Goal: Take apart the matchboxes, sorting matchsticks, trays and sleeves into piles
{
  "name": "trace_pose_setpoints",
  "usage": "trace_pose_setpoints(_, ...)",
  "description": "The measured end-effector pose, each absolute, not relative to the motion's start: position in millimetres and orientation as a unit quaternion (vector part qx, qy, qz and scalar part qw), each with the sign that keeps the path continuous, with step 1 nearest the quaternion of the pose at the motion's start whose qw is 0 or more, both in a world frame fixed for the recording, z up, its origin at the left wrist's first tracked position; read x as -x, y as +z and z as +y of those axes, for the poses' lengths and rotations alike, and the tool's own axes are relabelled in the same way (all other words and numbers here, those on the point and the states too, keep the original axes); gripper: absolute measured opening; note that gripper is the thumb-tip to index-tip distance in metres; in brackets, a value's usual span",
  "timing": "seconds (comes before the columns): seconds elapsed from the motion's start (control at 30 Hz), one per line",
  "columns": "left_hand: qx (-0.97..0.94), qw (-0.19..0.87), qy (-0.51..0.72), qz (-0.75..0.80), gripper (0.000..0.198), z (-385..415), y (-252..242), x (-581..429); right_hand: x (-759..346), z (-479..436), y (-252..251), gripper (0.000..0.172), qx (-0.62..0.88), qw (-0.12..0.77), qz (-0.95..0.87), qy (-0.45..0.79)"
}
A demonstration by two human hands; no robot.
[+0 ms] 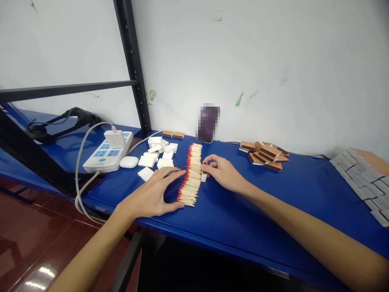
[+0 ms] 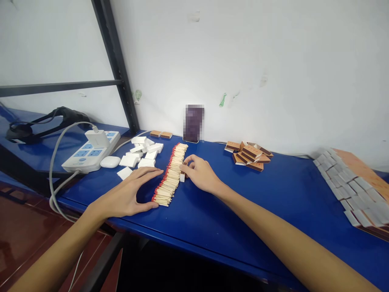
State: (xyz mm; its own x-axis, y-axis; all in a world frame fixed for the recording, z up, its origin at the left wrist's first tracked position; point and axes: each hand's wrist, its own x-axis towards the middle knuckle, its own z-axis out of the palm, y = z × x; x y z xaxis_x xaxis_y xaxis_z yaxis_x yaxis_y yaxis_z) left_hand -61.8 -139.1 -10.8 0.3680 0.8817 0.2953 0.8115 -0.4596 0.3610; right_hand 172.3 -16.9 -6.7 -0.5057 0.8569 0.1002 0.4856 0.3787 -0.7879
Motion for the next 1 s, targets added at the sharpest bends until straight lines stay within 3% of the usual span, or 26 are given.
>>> trace_pose_setpoints(0.73, -0.832, 0.070, 0.219, 0.505, 0.077, -138, -9, 61, -186, -32, -1, 0.019, 0.429, 0.236, -0.779, 0.392)
trace_pose_setpoints(1.0, -0.836, 0.066, 0.222, 0.498, 0.074, -139, -7, 60, -180, -37, -6, 0.029, 0.436, 0.253, -0.786, 0.356)
